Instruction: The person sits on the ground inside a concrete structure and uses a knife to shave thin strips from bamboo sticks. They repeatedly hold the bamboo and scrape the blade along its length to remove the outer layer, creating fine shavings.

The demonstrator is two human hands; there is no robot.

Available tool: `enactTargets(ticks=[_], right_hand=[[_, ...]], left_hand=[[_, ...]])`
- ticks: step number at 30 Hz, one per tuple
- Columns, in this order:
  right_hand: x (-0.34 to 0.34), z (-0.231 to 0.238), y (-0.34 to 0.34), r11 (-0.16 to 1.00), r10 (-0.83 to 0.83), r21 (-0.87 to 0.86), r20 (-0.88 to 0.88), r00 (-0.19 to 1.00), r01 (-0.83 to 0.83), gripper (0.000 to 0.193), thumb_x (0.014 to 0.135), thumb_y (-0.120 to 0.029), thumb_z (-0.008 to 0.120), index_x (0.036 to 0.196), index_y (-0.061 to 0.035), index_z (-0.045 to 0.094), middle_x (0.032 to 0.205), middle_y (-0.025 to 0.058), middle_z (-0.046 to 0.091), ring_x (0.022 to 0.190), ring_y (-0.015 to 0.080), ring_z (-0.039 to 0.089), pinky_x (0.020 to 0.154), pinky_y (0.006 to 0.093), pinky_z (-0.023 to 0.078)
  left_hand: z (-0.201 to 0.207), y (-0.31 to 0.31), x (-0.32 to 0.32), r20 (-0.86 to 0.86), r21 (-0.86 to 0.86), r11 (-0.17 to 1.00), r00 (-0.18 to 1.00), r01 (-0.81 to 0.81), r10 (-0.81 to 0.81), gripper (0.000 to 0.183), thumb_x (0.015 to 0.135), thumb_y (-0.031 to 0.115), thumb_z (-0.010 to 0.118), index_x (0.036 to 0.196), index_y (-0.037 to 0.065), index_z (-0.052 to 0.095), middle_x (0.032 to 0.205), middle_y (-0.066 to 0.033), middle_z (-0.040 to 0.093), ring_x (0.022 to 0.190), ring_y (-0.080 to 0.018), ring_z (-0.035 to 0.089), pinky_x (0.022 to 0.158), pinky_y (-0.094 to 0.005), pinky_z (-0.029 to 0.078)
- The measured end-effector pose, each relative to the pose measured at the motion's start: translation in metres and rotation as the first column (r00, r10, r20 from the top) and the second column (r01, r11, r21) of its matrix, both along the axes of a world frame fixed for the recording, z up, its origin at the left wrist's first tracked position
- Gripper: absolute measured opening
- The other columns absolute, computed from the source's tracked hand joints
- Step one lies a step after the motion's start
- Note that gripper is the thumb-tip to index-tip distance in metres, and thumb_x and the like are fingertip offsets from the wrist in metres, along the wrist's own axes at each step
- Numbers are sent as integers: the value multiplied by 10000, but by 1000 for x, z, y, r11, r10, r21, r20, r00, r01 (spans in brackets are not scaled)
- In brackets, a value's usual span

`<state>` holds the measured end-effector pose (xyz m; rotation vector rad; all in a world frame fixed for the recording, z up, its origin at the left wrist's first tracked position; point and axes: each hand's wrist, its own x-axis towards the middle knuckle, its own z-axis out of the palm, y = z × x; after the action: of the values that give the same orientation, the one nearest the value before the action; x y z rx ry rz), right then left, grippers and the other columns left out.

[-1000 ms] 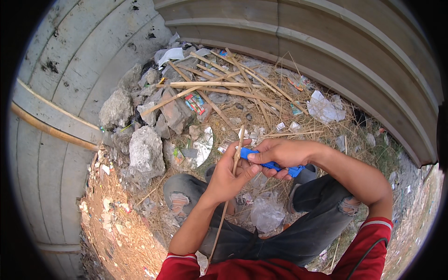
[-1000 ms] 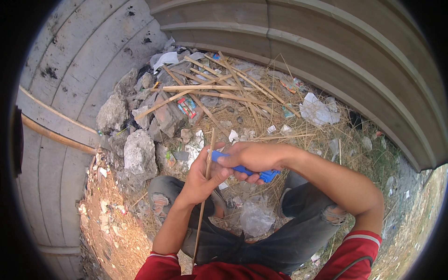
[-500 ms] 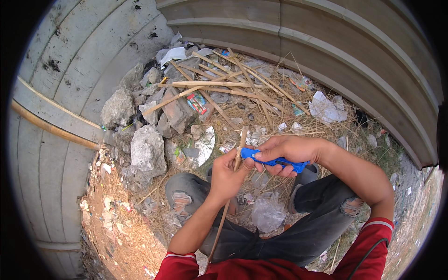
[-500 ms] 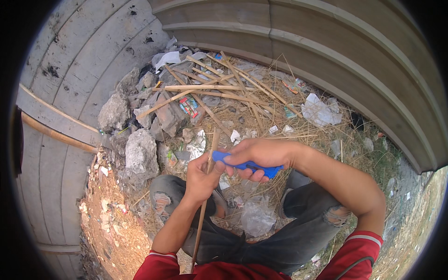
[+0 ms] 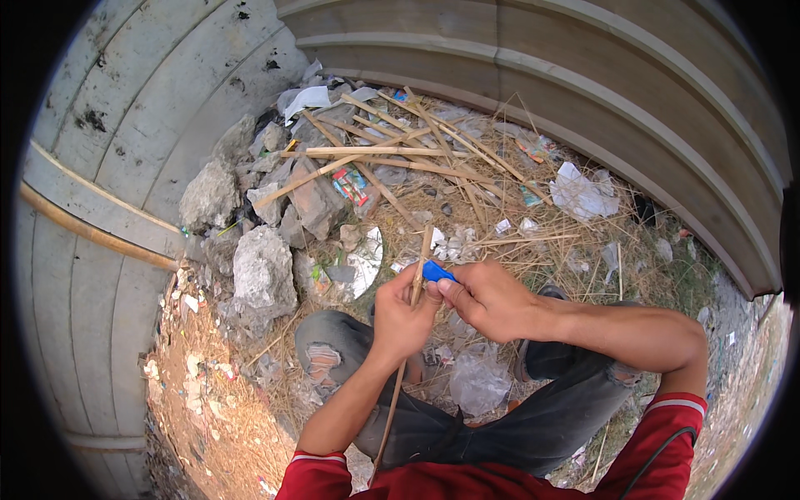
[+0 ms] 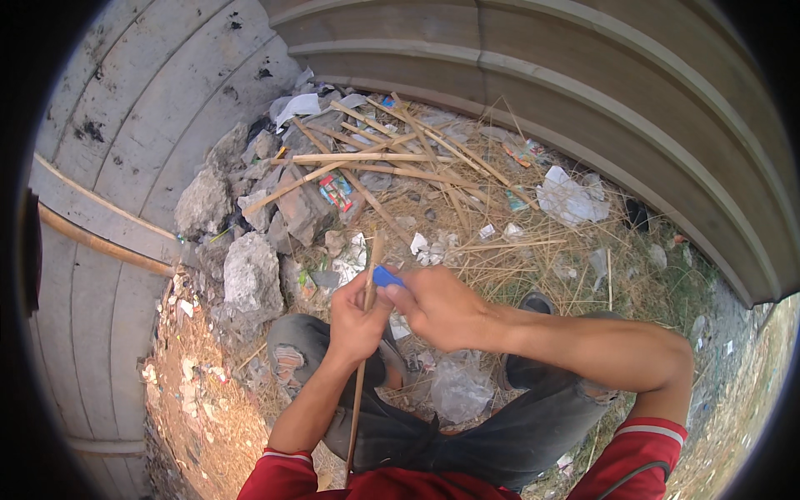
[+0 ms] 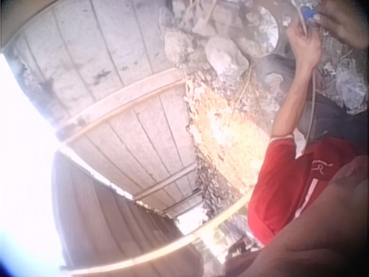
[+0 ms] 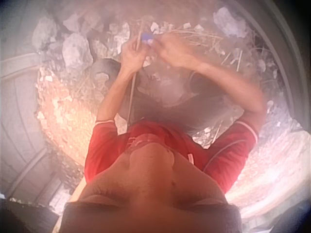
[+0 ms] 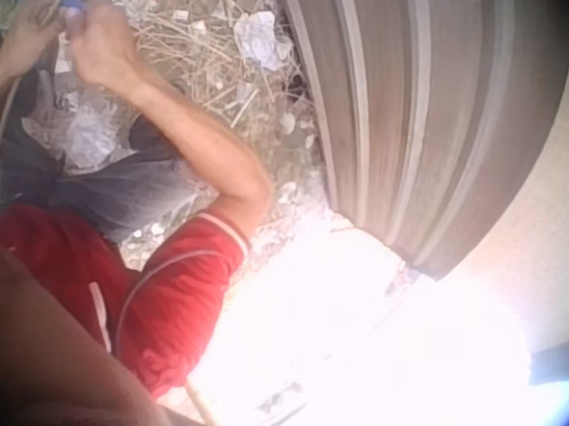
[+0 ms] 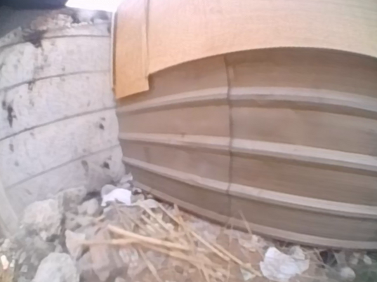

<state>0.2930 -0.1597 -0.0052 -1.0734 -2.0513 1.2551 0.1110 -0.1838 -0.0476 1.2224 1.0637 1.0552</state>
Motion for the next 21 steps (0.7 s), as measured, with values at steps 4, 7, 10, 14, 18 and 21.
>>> enactTargets(ticks=[4, 7, 10, 14, 18, 21], right_hand=[[-8, -13, -7, 992, -95, 85, 12, 995, 94, 317, 1032, -217, 469, 951, 49, 620, 634, 227, 598, 600, 423, 616, 579, 480, 493], [-8, -6, -5, 997, -72, 33, 39, 997, 71, 335, 1025, -225, 487, 962, 81, 610, 702, 293, 619, 679, 488, 631, 607, 522, 493], [0, -8, 6, 997, 23, -73, 35, 999, -21, 383, 1050, -290, 459, 938, 48, 602, 655, 199, 625, 589, 357, 649, 553, 453, 496], [34, 14, 44, 787, 300, -561, -13, 954, -255, 465, 1068, -423, 431, 877, -28, 584, 620, 23, 547, 437, 107, 492, 419, 284, 419], [58, 26, 61, 609, 479, -722, 6, 878, -328, 465, 996, -464, 575, 783, -51, 589, 563, 29, 530, 379, 111, 455, 355, 294, 358], [57, 44, 57, 842, 537, -358, 491, 686, -403, 460, 915, -440, 698, 743, -23, 605, 589, 84, 562, 498, 173, 565, 472, 393, 421]], left_hand=[[1, -3, 3, -19, 30, 997, 997, -78, 78, 295, 995, 198, 660, 1167, -39, 627, 931, -4, 663, 821, -50, 575, 703, -216, 455], [1, -2, 2, -27, 50, 994, 995, -97, 98, 275, 1001, 191, 650, 1159, -34, 637, 897, 18, 654, 763, -26, 537, 636, -197, 415], [4, 2, -5, -50, 3, 999, 998, -41, 41, 297, 1007, 197, 641, 1193, -34, 631, 873, 34, 643, 719, -10, 500, 594, -190, 374], [9, -2, -11, 62, -128, 990, 996, 64, -57, 331, 1014, 201, 631, 1252, -28, 611, 829, 62, 602, 670, 7, 454, 557, -187, 330], [20, -9, -6, 197, -208, 942, 954, 264, -224, 353, 1015, 185, 629, 1296, -24, 590, 770, 93, 524, 629, 18, 403, 525, -191, 292], [19, -9, 0, 173, -212, 937, 954, 279, -245, 376, 1015, 182, 628, 1323, -27, 574, 721, 104, 478, 591, 19, 370, 495, -196, 261]])
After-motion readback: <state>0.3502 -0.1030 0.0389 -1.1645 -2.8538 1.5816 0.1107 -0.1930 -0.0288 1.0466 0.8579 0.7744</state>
